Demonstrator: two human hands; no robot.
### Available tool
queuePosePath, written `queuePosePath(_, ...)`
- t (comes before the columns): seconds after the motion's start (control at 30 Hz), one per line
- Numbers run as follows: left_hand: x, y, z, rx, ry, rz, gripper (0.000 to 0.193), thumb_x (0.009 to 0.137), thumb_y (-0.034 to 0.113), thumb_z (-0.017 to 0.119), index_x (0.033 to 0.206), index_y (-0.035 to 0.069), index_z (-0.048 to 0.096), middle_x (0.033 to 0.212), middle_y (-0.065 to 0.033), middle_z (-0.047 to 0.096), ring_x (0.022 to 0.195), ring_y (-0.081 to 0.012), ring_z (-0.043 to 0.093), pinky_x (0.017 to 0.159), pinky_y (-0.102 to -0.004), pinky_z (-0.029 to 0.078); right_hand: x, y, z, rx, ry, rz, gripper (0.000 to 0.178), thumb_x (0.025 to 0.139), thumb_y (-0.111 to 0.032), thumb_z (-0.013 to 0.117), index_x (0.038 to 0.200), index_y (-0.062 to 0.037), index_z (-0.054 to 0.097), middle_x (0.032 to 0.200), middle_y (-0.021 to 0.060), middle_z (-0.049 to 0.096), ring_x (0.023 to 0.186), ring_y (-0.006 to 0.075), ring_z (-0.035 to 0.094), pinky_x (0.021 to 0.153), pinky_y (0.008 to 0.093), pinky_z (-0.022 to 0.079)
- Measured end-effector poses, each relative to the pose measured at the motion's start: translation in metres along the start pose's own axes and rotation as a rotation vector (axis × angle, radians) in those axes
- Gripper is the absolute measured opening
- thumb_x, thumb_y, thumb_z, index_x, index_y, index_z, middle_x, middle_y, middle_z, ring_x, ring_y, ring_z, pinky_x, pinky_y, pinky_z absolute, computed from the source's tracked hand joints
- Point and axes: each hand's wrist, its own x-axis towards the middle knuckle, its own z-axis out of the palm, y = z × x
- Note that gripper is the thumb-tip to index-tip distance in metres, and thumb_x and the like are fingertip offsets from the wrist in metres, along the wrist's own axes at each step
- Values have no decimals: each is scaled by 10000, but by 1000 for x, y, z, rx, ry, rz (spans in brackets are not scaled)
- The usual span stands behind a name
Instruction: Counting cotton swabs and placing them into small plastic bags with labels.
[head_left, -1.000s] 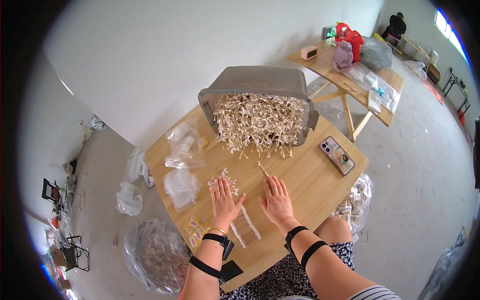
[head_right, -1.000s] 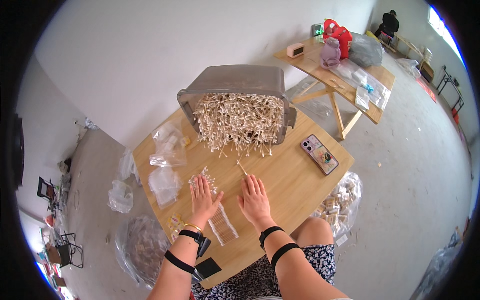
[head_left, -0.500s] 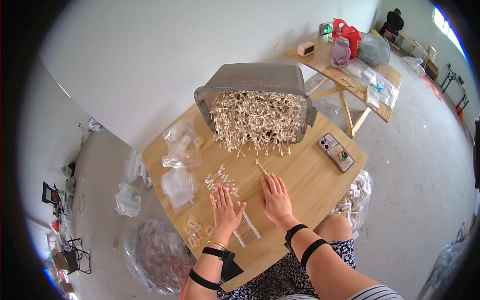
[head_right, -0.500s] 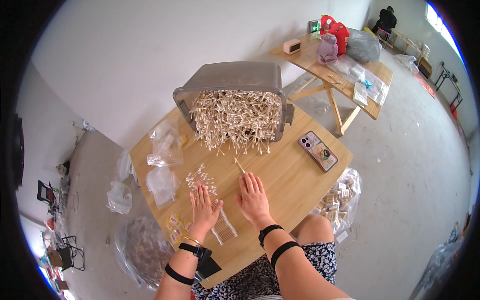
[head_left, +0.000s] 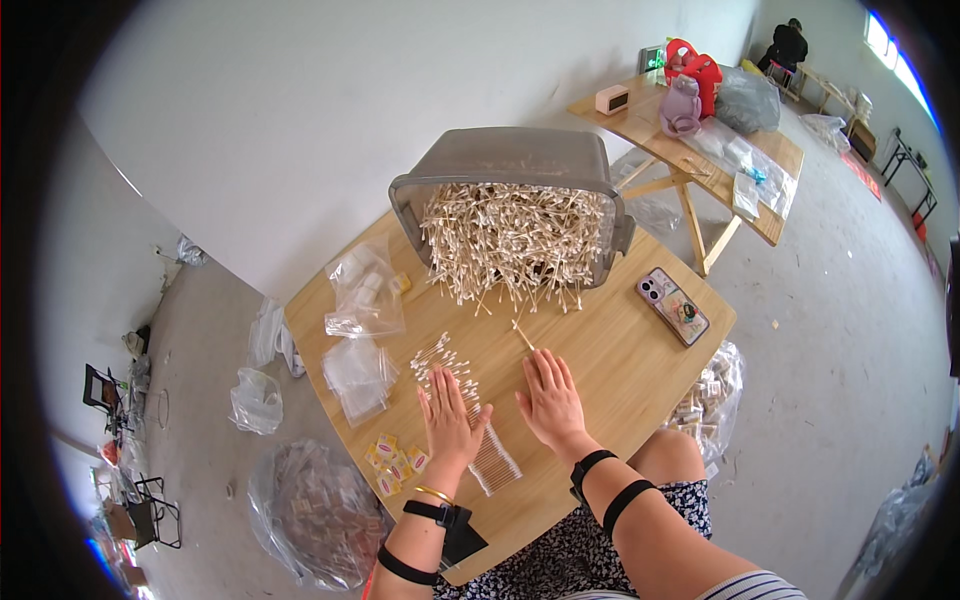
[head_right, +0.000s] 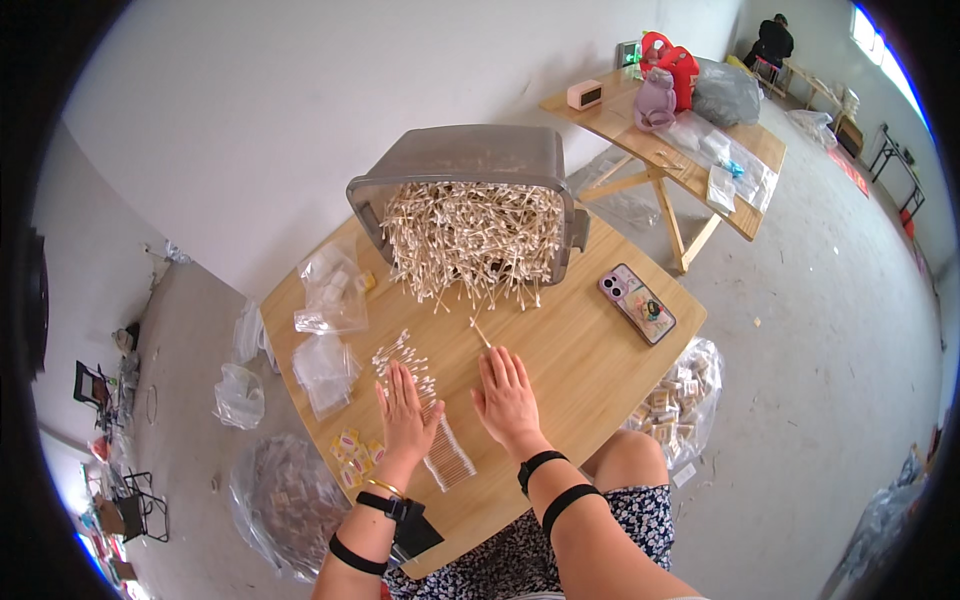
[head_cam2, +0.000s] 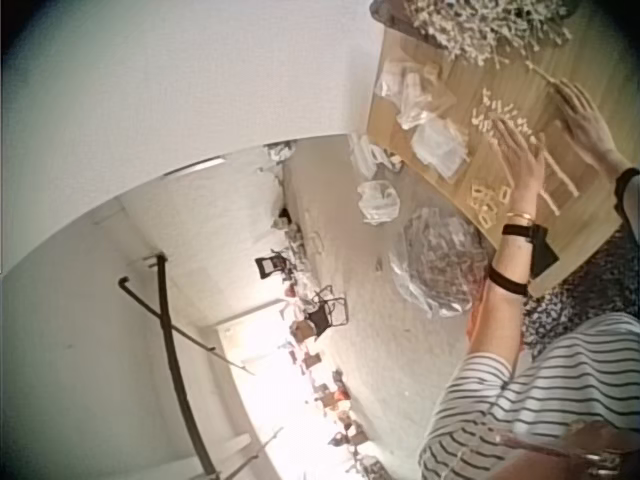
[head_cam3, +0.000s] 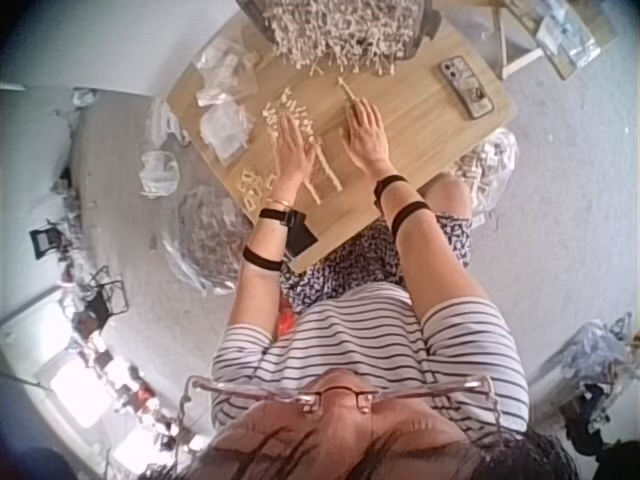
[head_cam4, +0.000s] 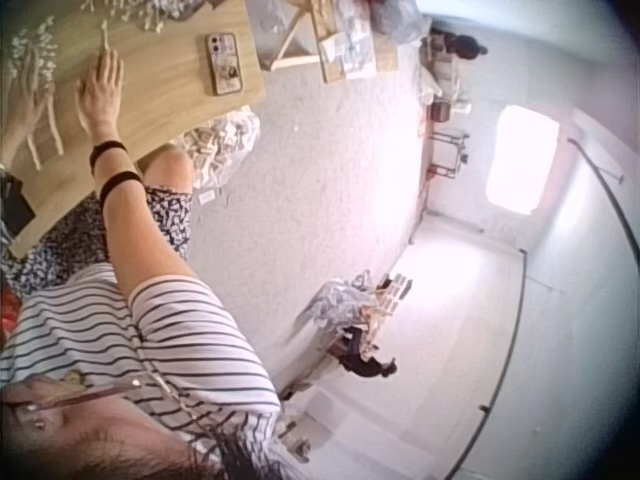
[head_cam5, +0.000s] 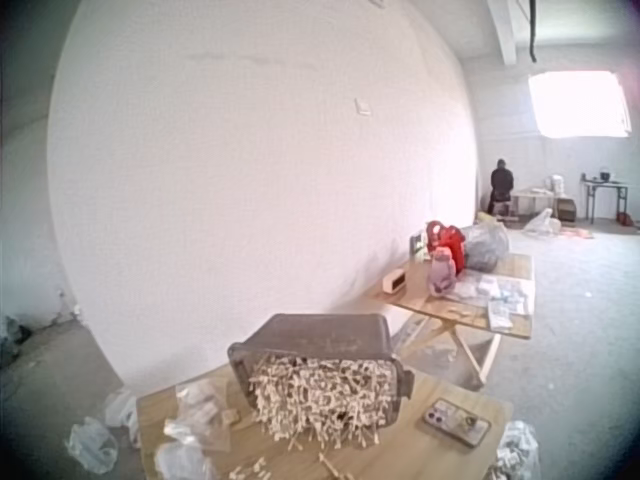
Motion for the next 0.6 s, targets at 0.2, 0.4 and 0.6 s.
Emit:
queuePosePath(0.2,48,-31,8,84,29,-75,968,989,642,343,1552,-106,97,1643,-275,95,1547,-361,44,1242,-522,-11,2,-5,2,-24,-15,4,599,979,-349,519,1458,0,436,1516,161,413,1456,296,322,1233,438,220)
queuePosePath(0.4,41,-25,12,62,-134,-111,979,989,664,310,1552,-106,88,1644,-274,85,1549,-352,31,1240,-511,-41,1,-2,1,-21,-12,16,600,978,-346,518,1461,0,434,1520,157,414,1458,290,323,1233,437,223)
queuePosePath(0.6,69,-33,3,86,-168,-170,973,988,671,303,1564,-81,80,1650,-262,75,1552,-336,22,1235,-513,-56,2,-4,0,-24,-20,8,605,980,-351,511,1466,-2,426,1531,155,401,1465,284,313,1236,432,215)
